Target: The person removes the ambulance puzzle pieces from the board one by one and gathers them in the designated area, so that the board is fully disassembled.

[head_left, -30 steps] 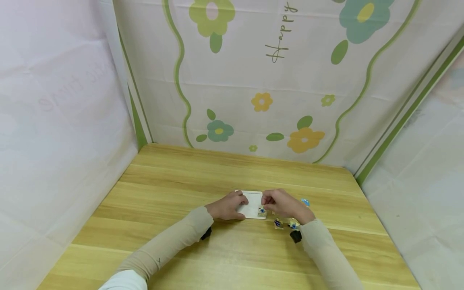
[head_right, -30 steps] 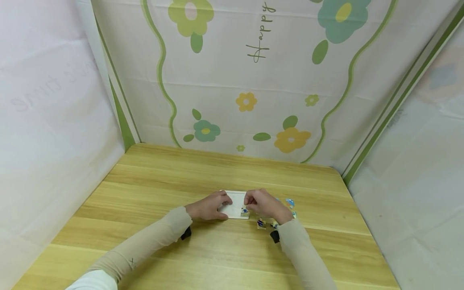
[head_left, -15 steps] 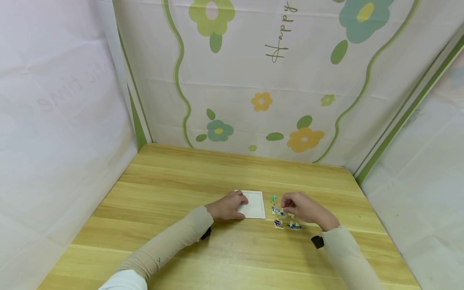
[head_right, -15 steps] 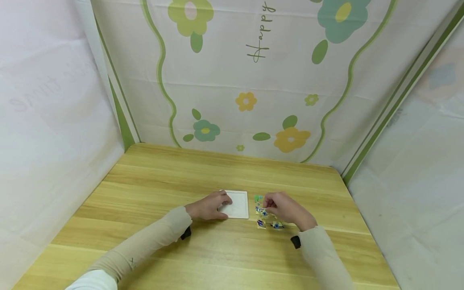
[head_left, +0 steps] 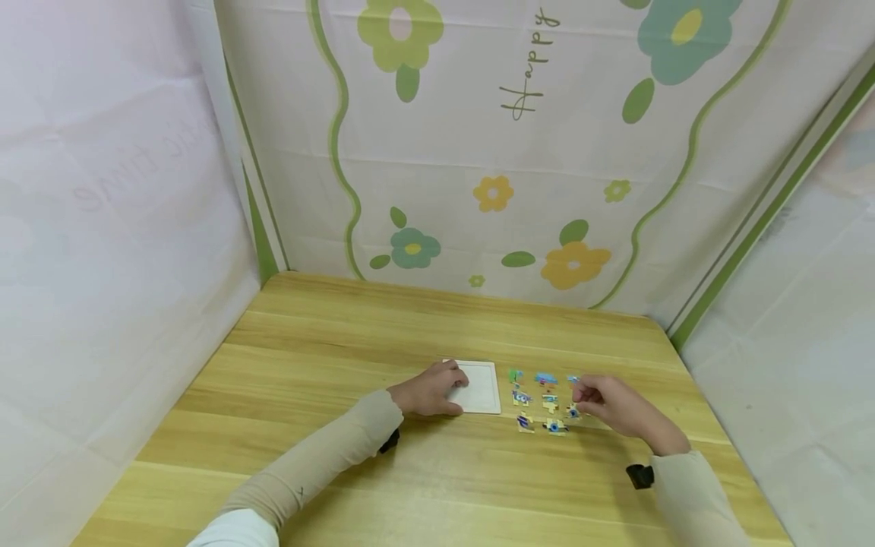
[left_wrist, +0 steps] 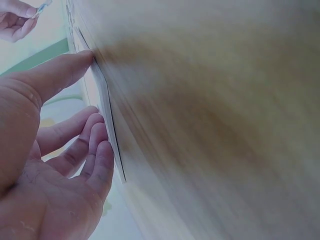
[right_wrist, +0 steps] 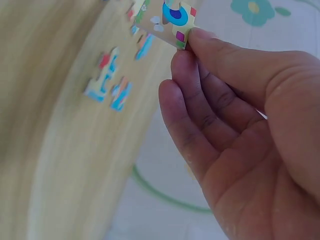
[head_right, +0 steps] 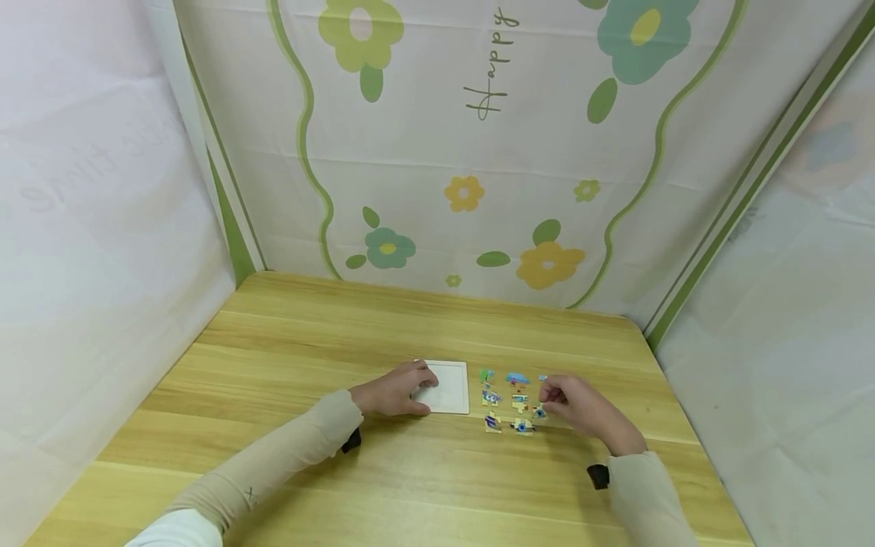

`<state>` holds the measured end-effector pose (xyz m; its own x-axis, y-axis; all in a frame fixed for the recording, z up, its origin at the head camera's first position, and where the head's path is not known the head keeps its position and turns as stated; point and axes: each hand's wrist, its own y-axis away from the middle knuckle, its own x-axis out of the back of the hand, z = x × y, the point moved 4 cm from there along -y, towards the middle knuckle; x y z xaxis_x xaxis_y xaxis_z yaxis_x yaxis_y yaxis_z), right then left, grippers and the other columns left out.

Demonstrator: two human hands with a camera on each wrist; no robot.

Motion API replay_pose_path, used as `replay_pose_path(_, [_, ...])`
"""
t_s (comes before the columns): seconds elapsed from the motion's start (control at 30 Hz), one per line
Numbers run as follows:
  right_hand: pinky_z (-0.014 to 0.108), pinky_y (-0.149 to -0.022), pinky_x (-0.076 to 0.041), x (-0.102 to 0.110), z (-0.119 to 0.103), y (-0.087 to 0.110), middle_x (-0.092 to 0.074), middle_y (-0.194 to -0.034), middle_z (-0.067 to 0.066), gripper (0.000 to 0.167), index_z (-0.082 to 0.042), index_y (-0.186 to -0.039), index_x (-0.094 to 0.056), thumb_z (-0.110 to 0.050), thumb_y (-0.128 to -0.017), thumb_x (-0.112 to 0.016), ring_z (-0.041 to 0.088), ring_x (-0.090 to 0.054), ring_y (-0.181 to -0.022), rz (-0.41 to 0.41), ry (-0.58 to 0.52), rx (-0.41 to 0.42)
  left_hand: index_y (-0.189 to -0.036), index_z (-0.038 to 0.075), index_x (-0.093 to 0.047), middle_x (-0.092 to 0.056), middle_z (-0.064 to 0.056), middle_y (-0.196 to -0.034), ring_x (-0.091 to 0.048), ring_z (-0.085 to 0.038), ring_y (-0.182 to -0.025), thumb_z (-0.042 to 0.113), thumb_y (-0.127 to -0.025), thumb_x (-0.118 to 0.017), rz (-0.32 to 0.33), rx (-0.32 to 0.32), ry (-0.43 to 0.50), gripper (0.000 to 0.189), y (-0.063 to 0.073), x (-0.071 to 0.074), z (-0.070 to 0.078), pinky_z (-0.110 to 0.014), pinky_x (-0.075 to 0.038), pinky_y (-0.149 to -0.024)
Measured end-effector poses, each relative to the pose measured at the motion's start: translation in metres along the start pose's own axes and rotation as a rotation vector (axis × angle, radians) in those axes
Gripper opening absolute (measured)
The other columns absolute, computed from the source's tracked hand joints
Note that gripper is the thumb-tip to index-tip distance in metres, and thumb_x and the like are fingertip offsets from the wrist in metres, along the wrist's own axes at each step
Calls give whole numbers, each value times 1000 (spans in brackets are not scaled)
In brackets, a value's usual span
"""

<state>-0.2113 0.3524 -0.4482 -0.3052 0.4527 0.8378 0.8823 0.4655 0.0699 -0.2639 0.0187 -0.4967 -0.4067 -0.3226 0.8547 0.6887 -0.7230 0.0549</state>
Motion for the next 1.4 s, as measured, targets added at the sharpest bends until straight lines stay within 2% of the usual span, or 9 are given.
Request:
replay_pose_path(0.27, [23, -71, -54, -3, 21, 12, -70, -94, 1, 3, -7, -99, -68, -7, -100, -71, 5, -62, -83, 13, -21, -25, -136, 5, -65, -59, -6, -126, -48, -14, -100, 28, -96, -81, 2, -7, -2, 49, 1, 0, -1, -25, -44, -89])
replay_pose_path(0.47, [24, -70, -53, -7, 33, 16, -70, -93, 1, 2, -5, -100, -70, -7, -100, -71, 4, -61, -82, 9, -63, -50, -136, 4, -66, -59, -7, -126, -49, -15, -101, 27, -95, -81, 9, -11, 6, 49, 1, 2, -1, -25, -44, -89])
replay_pose_path(0.8, [23, -70, -51, -18, 48, 18, -68, -93, 1, 5, -5, -100, -69, -9, -102, -69, 2, -58, -81, 10, -65, -122, -136, 3, -65, -60, -9, -127, -48, -16, -101, 25, -96, -81, 2, -17, 17, 48, 3, 2, 2, -26, -44, -89])
replay_pose_path(1.2, [23, -72, -54, -12, 44, 16, -71, -96, 0, 6, -7, -102, -72, -13, -103, -69, 2, -61, -83, 43, -11, -154, -137, 4, -65, -60, -8, -129, -49, -16, -104, 26, -96, -80, -5, -12, 1, 49, 1, 2, 2, -26, -46, -92])
replay_pose_path(1.33, [25, -76, -56, -9, 32, 12, -73, -99, -1, 11, -7, -108, -74, -16, -103, -70, 5, -65, -87, 48, 4, -158, -137, 4, -65, -60, -8, -130, -49, -15, -104, 27, -96, -80, -8, -12, -8, 48, 2, 2, 0, -27, -46, -92])
replay_pose_path(1.4, [30, -80, -59, -8, 23, 9, -74, -102, 0, 19, -4, -115, -74, -18, -103, -70, 10, -68, -92, 45, 25, -149, -136, 4, -65, -59, -8, -129, -49, -15, -103, 27, -96, -80, -8, -18, -15, 49, 2, 2, 0, -27, -46, -92])
